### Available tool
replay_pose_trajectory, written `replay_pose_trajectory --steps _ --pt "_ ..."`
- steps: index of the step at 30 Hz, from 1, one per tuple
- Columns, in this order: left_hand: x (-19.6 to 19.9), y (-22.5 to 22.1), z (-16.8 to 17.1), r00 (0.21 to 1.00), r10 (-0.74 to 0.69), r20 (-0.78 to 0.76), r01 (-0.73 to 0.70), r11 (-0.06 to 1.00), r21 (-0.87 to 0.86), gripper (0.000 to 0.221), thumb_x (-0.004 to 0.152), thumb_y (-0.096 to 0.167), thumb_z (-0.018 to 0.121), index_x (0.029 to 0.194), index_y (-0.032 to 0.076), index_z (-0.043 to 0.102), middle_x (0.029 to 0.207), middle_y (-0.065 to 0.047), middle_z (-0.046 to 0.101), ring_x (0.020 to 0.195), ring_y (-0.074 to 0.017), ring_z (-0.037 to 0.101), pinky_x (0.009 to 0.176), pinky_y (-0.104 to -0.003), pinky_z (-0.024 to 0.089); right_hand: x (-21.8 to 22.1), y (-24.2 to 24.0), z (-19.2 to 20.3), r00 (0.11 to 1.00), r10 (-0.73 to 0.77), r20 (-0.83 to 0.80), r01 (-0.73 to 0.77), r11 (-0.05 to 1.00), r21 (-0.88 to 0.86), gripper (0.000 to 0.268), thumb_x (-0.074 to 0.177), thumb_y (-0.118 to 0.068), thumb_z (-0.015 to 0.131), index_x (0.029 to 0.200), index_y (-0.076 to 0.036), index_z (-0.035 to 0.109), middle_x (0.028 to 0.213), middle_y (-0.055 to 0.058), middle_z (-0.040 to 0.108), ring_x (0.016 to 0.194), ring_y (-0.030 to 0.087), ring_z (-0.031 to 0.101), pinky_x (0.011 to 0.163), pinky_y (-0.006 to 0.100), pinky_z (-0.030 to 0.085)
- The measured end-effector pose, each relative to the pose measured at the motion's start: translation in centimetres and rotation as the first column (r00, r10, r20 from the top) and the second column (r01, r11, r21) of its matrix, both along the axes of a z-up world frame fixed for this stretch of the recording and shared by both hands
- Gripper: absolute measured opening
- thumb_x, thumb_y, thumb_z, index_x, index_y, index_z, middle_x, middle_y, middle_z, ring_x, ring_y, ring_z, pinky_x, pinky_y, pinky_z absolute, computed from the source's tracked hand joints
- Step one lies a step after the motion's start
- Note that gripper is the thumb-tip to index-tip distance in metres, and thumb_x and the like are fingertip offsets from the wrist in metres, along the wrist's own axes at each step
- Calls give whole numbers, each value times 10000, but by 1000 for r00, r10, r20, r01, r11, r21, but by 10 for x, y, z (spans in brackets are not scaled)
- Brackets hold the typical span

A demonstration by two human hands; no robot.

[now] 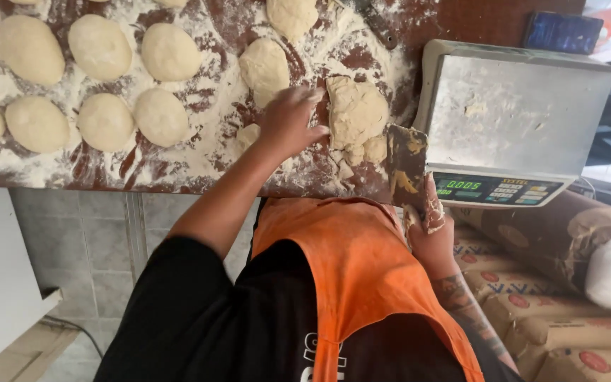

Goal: Cutting portions of dough from a large batch, weighing them on a scale for consistency, and arranging them on a floured surface.

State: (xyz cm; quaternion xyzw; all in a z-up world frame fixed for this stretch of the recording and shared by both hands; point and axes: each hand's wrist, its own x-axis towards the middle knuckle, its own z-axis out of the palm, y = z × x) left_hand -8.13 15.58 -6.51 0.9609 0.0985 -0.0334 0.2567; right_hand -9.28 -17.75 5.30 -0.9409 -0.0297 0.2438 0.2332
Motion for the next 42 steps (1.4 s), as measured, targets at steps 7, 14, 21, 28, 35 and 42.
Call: replay_pose_trajectory --steps 7,14,21,28,35,42 --pt "98 -39 -17 675 -688 -268 725 686 65 1207 590 420 973 1605 283 336 1640 -105 291 1448 -470 335 1079 -741 402 -23 -7 -12 976 -103 192 95 994 47 828 889 -84 717 1625 -254 378 1126 315 699 1079 519 652 888 582 565" --pt "93 -51 -77 798 -585 146 573 811 120 717 531 333 970 1183 158 727 1130 -151 590 944 -428 632 662 -597 593 -44 -36 -33 943 -303 134 307 952 -10 877 883 -155 737 1645 -351 349 1122 264 715 1062 444 678 921 495 576" --pt "98 -39 -18 936 -263 -233 190 937 -292 763 782 459 853 1396 117 555 1312 -176 561 1022 -340 650 803 -439 601 -31 -32 -21 968 -220 122 213 974 72 806 915 -99 642 1649 -228 334 952 211 708 719 369 642 681 479 545" --pt "53 -20 -37 977 -164 -133 176 980 87 1088 822 286 884 1636 59 200 1630 -332 -3 1365 -413 459 1118 -483 457 17 -8 -51 986 139 96 -154 974 163 782 950 -81 545 1641 -162 188 1580 171 503 888 332 735 617 400 623" --pt "53 -32 -78 999 41 19 -42 997 59 970 754 505 933 1491 107 444 1396 -157 522 1291 -393 477 982 -533 488 66 82 -93 952 304 25 -304 952 -28 804 1008 -211 553 1673 -348 123 779 295 699 599 458 653 557 527 519" --pt "46 -29 -74 986 54 159 -51 998 -24 600 847 187 879 1295 -33 546 1275 -222 443 1165 -426 563 868 -558 613 70 114 -175 861 461 216 -352 846 -400 147 883 -387 571 922 -275 658 611 14 642 629 328 745 545 446 601"
